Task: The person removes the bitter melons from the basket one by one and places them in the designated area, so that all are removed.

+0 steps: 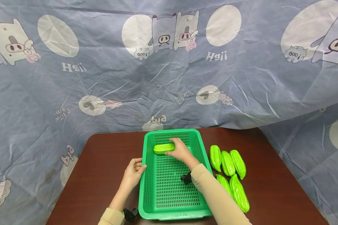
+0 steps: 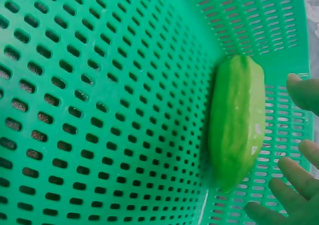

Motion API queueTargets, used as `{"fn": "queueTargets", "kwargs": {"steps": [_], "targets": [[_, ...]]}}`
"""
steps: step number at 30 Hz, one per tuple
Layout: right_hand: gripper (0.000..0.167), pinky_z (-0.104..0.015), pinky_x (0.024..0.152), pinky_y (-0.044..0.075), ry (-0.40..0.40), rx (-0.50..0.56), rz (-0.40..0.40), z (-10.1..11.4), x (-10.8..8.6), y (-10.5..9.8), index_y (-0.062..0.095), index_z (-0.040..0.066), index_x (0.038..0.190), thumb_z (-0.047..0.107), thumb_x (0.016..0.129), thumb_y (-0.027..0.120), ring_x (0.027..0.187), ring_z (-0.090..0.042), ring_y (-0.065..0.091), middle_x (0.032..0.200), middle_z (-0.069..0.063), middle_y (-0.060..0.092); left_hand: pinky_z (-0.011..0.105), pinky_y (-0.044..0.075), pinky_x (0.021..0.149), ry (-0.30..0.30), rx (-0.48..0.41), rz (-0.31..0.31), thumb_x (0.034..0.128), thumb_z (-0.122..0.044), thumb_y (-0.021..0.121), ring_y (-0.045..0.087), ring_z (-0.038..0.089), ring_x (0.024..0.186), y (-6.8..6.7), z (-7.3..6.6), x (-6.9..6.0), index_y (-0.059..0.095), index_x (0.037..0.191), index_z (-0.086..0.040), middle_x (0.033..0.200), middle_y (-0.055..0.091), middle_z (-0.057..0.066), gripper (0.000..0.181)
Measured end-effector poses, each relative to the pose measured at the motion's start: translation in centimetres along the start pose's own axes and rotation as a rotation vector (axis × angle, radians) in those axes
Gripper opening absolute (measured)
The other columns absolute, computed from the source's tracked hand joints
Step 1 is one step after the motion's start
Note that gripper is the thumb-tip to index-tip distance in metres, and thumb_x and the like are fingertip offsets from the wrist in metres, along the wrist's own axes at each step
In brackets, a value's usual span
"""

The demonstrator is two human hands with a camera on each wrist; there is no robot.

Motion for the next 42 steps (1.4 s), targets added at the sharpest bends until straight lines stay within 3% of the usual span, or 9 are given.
{"fn": "queueTargets", "kwargs": {"steps": [8, 17, 27, 34, 39, 42], "targets": [[0.073, -0.055, 0.113, 0.035, 0.047, -0.032, 0.026, -1.2, 0.2, 0.9, 0.048, 0.007, 0.143, 0.027, 0.081, 0.082, 0.141, -0.039, 0.037, 0.149, -0.018, 0.044, 0.039, 0.055, 0.079, 0.003, -0.002, 0.005, 0.097, -0.014, 0.064, 0.064, 0.029, 0.103, 0.3, 0.2, -0.2, 0.052, 0.134, 0.0, 0.117, 0.062, 0.019, 0.041], [0.072, -0.052, 0.104, 0.044, 0.054, -0.07, 0.031, -1.8, 0.5, 1.5, 0.05, 0.005, 0.142, 0.026, 0.081, 0.083, 0.127, -0.036, 0.048, 0.14, -0.017, 0.051, 0.037, 0.055, 0.077, 0.002, -0.002, 0.009, 0.0969, -0.013, 0.064, 0.063, 0.028, 0.101, 0.4, 0.2, -0.1, 0.051, 0.134, 0.0, 0.116, 0.062, 0.018, 0.041], [0.073, -0.055, 0.109, 0.039, 0.096, -0.1, 0.044, -2.4, 0.4, 2.2, 0.049, 0.007, 0.143, 0.029, 0.082, 0.082, 0.138, -0.04, 0.039, 0.151, -0.021, 0.04, 0.038, 0.055, 0.079, 0.006, 0.003, 0.004, 0.097, -0.013, 0.063, 0.063, 0.029, 0.103, 0.4, 0.0, 0.0, 0.051, 0.134, -0.001, 0.117, 0.062, 0.018, 0.041], [0.068, -0.052, 0.099, 0.046, 0.076, -0.147, 0.029, -1.9, 0.2, 2.7, 0.054, 0.008, 0.139, 0.031, 0.082, 0.082, 0.119, -0.036, 0.051, 0.132, -0.018, 0.054, 0.037, 0.055, 0.079, -0.002, 0.0, -0.004, 0.0968, -0.013, 0.064, 0.064, 0.028, 0.102, 0.3, -0.1, 0.0, 0.052, 0.134, -0.001, 0.116, 0.062, 0.018, 0.041], [0.065, -0.052, 0.099, 0.046, 0.069, -0.148, 0.014, -1.5, 0.0, 3.2, 0.056, 0.005, 0.135, 0.028, 0.081, 0.083, 0.121, -0.039, 0.052, 0.136, -0.022, 0.053, 0.037, 0.055, 0.078, 0.001, -0.002, -0.007, 0.0965, -0.014, 0.064, 0.063, 0.028, 0.101, 0.1, -0.3, 0.0, 0.052, 0.134, 0.0, 0.116, 0.062, 0.019, 0.041], [0.063, -0.049, 0.094, 0.05, 0.059, -0.136, 0.004, -1.3, 0.0, 3.5, 0.057, 0.002, 0.131, 0.026, 0.08, 0.084, 0.112, -0.035, 0.058, 0.127, -0.02, 0.057, 0.038, 0.055, 0.078, -0.001, 0.001, -0.009, 0.0967, -0.014, 0.064, 0.063, 0.029, 0.102, -0.1, -0.3, 0.0, 0.052, 0.133, 0.0, 0.117, 0.062, 0.02, 0.041]]}}
Point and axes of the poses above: each hand's wrist, its own x-axis towards the middle knuckle, its own y-axis out of the palm, z = x × y, the point moved 6 cm from there along x, towards the middle knuckle
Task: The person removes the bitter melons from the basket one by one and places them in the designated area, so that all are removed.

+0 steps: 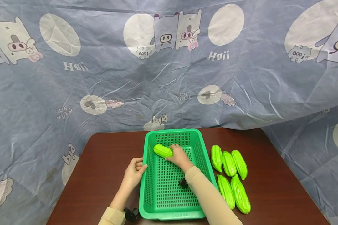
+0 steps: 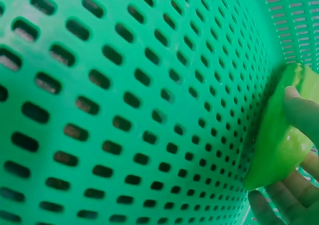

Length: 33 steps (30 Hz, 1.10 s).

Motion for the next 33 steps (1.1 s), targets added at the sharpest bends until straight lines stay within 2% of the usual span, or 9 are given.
{"fn": "queueTargets", "kwargs": {"steps": [4, 14, 28, 33], "targets": [[0.06, -0.044, 0.085, 0.052, -0.001, 0.013, -0.008, 0.1, -0.2, 0.1, 0.058, 0.001, 0.128, 0.026, 0.08, 0.084, 0.097, -0.028, 0.061, 0.117, -0.016, 0.06, 0.039, 0.055, 0.079, 0.002, 0.003, -0.002, 0.0968, -0.014, 0.064, 0.063, 0.029, 0.102, 0.0, 0.1, 0.0, 0.052, 0.133, 0.001, 0.117, 0.062, 0.021, 0.041], [0.057, -0.044, 0.084, 0.052, 0.003, 0.112, -0.034, 0.6, -0.6, -1.0, 0.06, 0.0, 0.126, 0.026, 0.081, 0.083, 0.096, -0.026, 0.061, 0.117, -0.016, 0.061, 0.037, 0.055, 0.079, -0.009, 0.002, 0.0, 0.0966, -0.013, 0.064, 0.063, 0.029, 0.102, 0.1, 0.2, 0.0, 0.051, 0.134, 0.0, 0.118, 0.062, 0.02, 0.042], [0.057, -0.041, 0.082, 0.054, -0.006, 0.184, -0.097, 1.3, -2.1, -5.1, 0.062, 0.002, 0.124, 0.03, 0.08, 0.083, 0.099, -0.027, 0.063, 0.114, -0.015, 0.065, 0.04, 0.056, 0.08, -0.017, 0.011, 0.004, 0.0967, -0.013, 0.064, 0.063, 0.031, 0.105, 0.0, 0.1, 0.0, 0.051, 0.135, -0.001, 0.119, 0.062, 0.02, 0.042], [0.058, -0.043, 0.084, 0.053, 0.039, 0.254, -0.101, 1.2, -3.0, -7.1, 0.06, 0.004, 0.128, 0.031, 0.082, 0.082, 0.104, -0.028, 0.061, 0.117, -0.014, 0.064, 0.039, 0.056, 0.08, -0.01, 0.009, 0.011, 0.0966, -0.013, 0.064, 0.063, 0.03, 0.105, 0.1, 0.2, 0.0, 0.051, 0.135, -0.001, 0.118, 0.062, 0.019, 0.042]]}}
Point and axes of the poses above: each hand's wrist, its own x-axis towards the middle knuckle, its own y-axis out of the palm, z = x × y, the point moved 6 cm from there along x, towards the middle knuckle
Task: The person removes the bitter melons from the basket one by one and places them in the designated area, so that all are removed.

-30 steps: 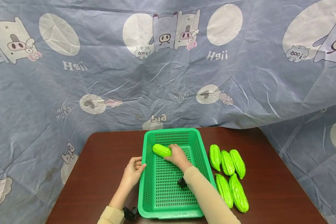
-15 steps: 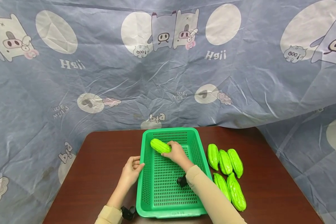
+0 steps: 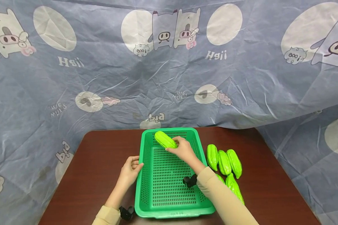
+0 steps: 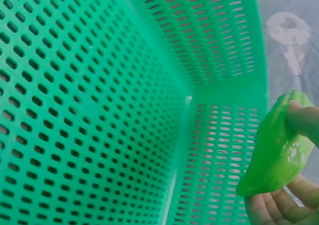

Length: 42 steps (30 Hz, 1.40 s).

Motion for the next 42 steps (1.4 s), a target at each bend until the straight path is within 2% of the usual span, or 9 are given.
{"fn": "queueTargets", "kwargs": {"steps": [8, 15, 25, 31, 42], "targets": [[0.062, -0.046, 0.09, 0.052, 0.052, 0.038, -0.031, 0.1, -1.4, -3.3, 0.057, 0.007, 0.133, 0.037, 0.083, 0.08, 0.113, -0.029, 0.06, 0.124, -0.012, 0.063, 0.04, 0.055, 0.082, 0.006, 0.006, 0.006, 0.0966, -0.013, 0.064, 0.063, 0.031, 0.106, -0.1, 0.0, 0.0, 0.05, 0.136, -0.001, 0.12, 0.062, 0.02, 0.043], [0.066, -0.047, 0.092, 0.052, 0.071, 0.09, -0.075, -0.9, -3.1, -6.5, 0.055, 0.008, 0.134, 0.04, 0.082, 0.08, 0.117, -0.03, 0.06, 0.128, -0.014, 0.062, 0.041, 0.055, 0.082, 0.006, 0.015, 0.012, 0.0968, -0.013, 0.064, 0.063, 0.031, 0.106, -0.1, 0.0, 0.0, 0.049, 0.136, 0.0, 0.121, 0.062, 0.021, 0.044], [0.07, -0.051, 0.1, 0.047, 0.118, 0.123, -0.103, -3.9, -6.3, -10.9, 0.049, 0.008, 0.139, 0.046, 0.086, 0.074, 0.126, -0.036, 0.053, 0.138, -0.02, 0.053, 0.042, 0.055, 0.085, -0.013, 0.015, 0.014, 0.0973, -0.015, 0.063, 0.062, 0.031, 0.108, -0.3, 0.0, -0.3, 0.048, 0.138, -0.001, 0.123, 0.061, 0.021, 0.045], [0.076, -0.053, 0.101, 0.044, 0.18, 0.113, -0.111, -5.9, -8.3, -13.1, 0.045, 0.005, 0.142, 0.05, 0.087, 0.071, 0.128, -0.038, 0.049, 0.139, -0.022, 0.05, 0.041, 0.055, 0.085, -0.012, 0.012, 0.015, 0.0973, -0.015, 0.064, 0.062, 0.03, 0.108, -0.4, 0.1, -0.3, 0.049, 0.138, -0.002, 0.123, 0.061, 0.02, 0.045], [0.084, -0.055, 0.105, 0.04, 0.308, 0.113, -0.13, -10.0, -11.8, -15.7, 0.034, 0.001, 0.148, 0.053, 0.09, 0.066, 0.133, -0.039, 0.043, 0.146, -0.025, 0.04, 0.038, 0.054, 0.081, -0.003, 0.009, 0.015, 0.0968, -0.014, 0.064, 0.062, 0.028, 0.104, 0.0, -0.1, -0.1, 0.049, 0.137, -0.002, 0.12, 0.061, 0.019, 0.044]]}}
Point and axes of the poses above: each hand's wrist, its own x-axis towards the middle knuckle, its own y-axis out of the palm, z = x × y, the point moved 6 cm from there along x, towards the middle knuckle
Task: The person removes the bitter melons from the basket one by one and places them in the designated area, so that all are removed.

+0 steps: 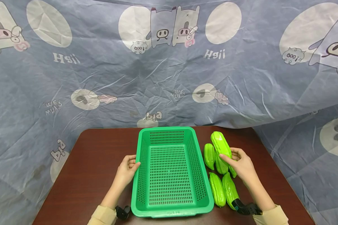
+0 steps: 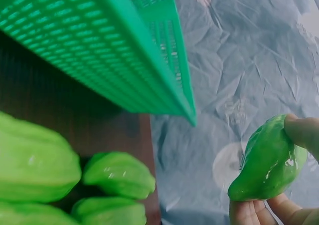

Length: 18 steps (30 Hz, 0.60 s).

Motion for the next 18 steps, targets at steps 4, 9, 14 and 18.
{"fn": "queueTargets", "kwargs": {"steps": [4, 9, 14, 18], "targets": [[0.088, -0.056, 0.103, 0.041, 0.045, -0.014, -0.002, -1.6, -0.7, -0.7, 0.031, -0.001, 0.15, 0.055, 0.091, 0.064, 0.132, -0.041, 0.042, 0.146, -0.027, 0.038, 0.038, 0.054, 0.082, -0.002, -0.005, 0.003, 0.0969, -0.014, 0.064, 0.062, 0.028, 0.105, 0.0, 0.0, 0.0, 0.049, 0.137, -0.002, 0.121, 0.061, 0.019, 0.044], [0.093, -0.054, 0.101, 0.044, 0.126, -0.023, 0.0, -3.9, -1.7, -1.4, 0.028, -0.003, 0.151, 0.059, 0.09, 0.062, 0.132, -0.042, 0.043, 0.147, -0.028, 0.035, 0.038, 0.054, 0.082, -0.004, -0.007, 0.006, 0.0969, -0.014, 0.064, 0.061, 0.028, 0.105, 0.0, 0.0, 0.0, 0.049, 0.137, -0.002, 0.121, 0.06, 0.02, 0.045], [0.095, -0.053, 0.101, 0.044, 0.18, -0.002, -0.003, -6.0, -2.4, -1.9, 0.026, -0.004, 0.151, 0.059, 0.09, 0.062, 0.131, -0.042, 0.042, 0.148, -0.029, 0.034, 0.039, 0.054, 0.082, -0.005, -0.008, 0.004, 0.0969, -0.014, 0.064, 0.061, 0.029, 0.106, -0.1, 0.0, 0.0, 0.049, 0.137, -0.002, 0.122, 0.061, 0.02, 0.045], [0.094, -0.051, 0.099, 0.045, 0.195, -0.008, -0.01, -7.4, -2.8, -2.0, 0.027, -0.005, 0.15, 0.058, 0.09, 0.062, 0.129, -0.041, 0.045, 0.146, -0.029, 0.037, 0.039, 0.054, 0.082, -0.008, -0.004, 0.005, 0.0969, -0.014, 0.064, 0.062, 0.029, 0.106, 0.0, 0.0, 0.0, 0.049, 0.137, -0.002, 0.122, 0.061, 0.02, 0.045]]}}
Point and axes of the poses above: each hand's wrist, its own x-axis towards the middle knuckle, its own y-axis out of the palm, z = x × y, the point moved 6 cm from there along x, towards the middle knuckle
